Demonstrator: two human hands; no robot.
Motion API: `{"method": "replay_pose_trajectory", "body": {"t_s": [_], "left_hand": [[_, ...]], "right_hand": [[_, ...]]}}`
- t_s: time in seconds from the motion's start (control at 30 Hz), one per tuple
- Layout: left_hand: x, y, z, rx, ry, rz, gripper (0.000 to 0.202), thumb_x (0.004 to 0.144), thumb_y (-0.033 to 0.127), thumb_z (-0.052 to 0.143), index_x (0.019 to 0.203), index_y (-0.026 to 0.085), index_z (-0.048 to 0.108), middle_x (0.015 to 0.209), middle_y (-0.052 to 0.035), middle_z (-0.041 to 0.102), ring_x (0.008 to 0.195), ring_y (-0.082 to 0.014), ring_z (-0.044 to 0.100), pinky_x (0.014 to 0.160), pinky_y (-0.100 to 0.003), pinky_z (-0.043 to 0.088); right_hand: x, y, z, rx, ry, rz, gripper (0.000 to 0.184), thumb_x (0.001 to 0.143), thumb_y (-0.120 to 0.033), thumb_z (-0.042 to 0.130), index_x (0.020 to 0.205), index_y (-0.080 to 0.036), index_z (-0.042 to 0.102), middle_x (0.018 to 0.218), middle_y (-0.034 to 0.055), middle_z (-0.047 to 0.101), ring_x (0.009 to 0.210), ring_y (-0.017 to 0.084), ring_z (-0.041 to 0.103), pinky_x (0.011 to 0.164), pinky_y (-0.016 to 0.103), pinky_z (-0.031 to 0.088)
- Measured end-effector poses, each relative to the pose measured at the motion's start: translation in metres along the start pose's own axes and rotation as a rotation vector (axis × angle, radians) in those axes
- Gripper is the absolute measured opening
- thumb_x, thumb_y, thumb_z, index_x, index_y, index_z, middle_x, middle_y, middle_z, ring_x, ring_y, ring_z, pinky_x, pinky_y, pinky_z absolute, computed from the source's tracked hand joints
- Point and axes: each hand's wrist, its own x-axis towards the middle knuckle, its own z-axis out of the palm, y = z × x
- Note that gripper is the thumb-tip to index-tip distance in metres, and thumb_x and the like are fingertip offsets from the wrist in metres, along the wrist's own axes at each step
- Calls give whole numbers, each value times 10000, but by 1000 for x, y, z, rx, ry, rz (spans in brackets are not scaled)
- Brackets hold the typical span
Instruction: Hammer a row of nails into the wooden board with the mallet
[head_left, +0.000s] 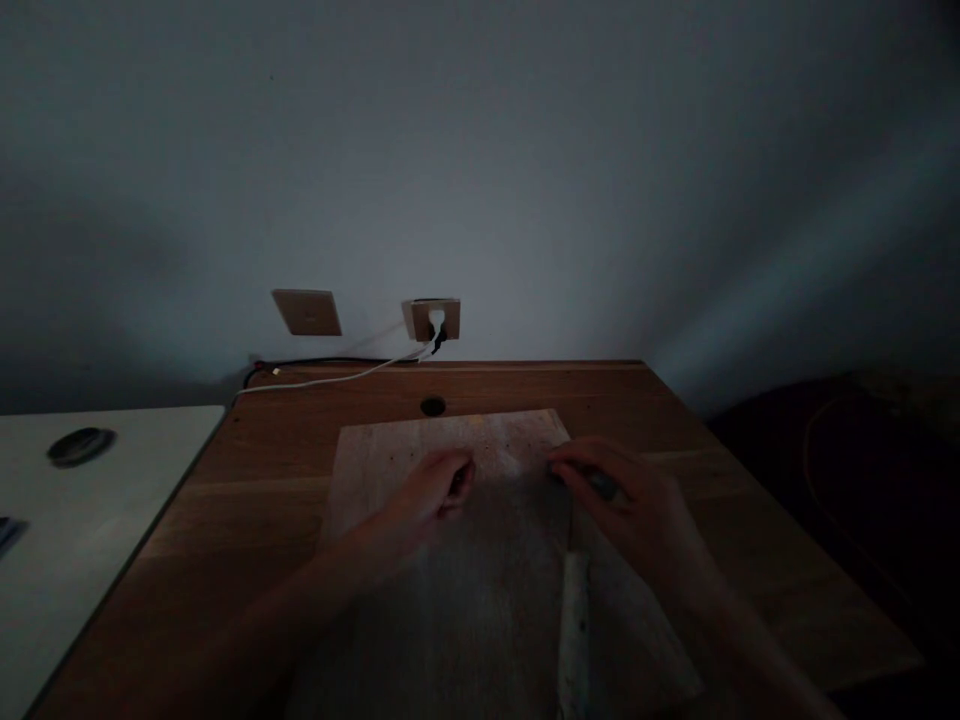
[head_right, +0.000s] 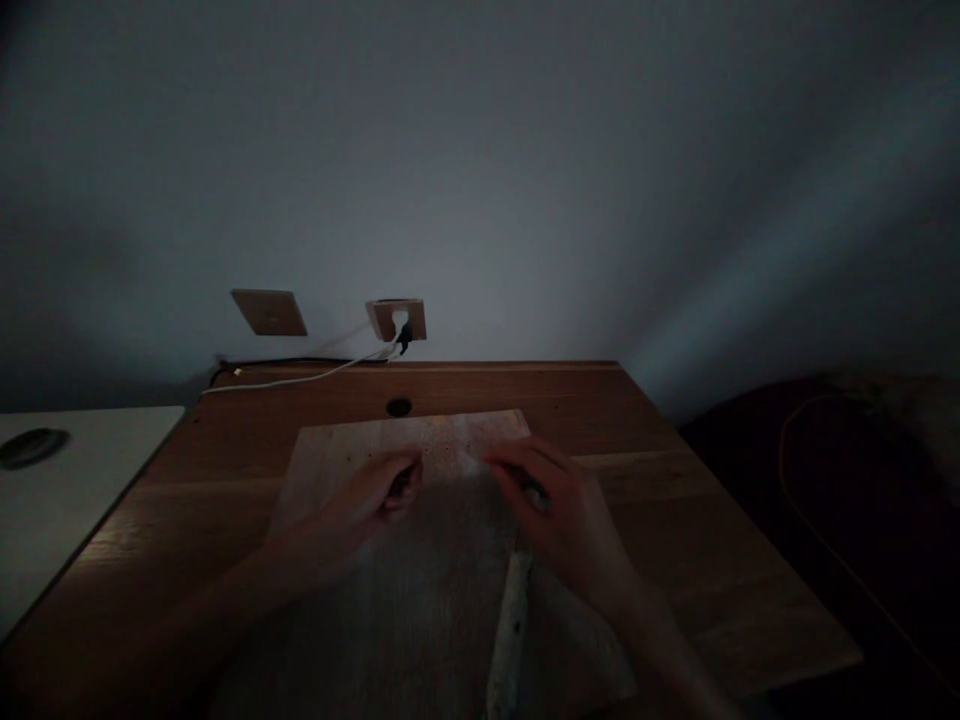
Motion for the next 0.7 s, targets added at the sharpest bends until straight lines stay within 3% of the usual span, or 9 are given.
{"method": "replay_pose_trajectory", "body": {"t_s": [0.13, 0.27, 0.43, 0.57, 0.7], "left_hand": [[5, -8, 5, 728, 54, 458, 313, 979, 339, 501, 696, 211, 540, 698, -8, 539, 660, -136, 493, 686, -289, 401], [13, -24, 5, 1176, -43, 566, 209, 945, 144, 454, 968, 200, 654, 1045, -104, 669, 921, -248, 641, 825, -383, 507], [15, -35, 3, 1299, -91, 590, 361, 936, 42, 381, 1104, 190, 664, 1202, -129, 670, 1063, -277, 668, 941, -436, 557], [3, -32, 2, 1382, -142, 682, 306, 1011, 153, 431, 1216, 185, 655, 1238, -116, 679, 1196, -274, 634, 1104, -482, 524], [-30, -29, -8, 1413, -123, 729, 400, 1048, 290, 488, 1444, 260, 540, 1430, -67, 630, 1330, -237, 577, 1168, -455, 504]], "right_hand": [[-32, 9, 2, 15, -24, 107, 137, 981, -206, 646, 1005, -262, 769, 964, 24, 777, 820, 160, 756, 740, 245, 600], [-60, 13, 3, 32, -35, 182, 155, 968, -230, 644, 1002, -282, 786, 967, 28, 797, 844, 177, 780, 756, 251, 623], [-84, 14, -2, 21, -10, 232, 173, 968, -271, 632, 996, -292, 801, 975, 44, 811, 869, 204, 798, 758, 269, 642], [-95, 18, -8, -30, 27, 228, 163, 970, -303, 636, 979, -295, 799, 949, 33, 816, 805, 190, 800, 712, 248, 643], [-112, 35, -12, -142, 43, 244, 173, 975, -316, 608, 1009, -289, 776, 962, 46, 809, 818, 211, 800, 704, 282, 652]]}}
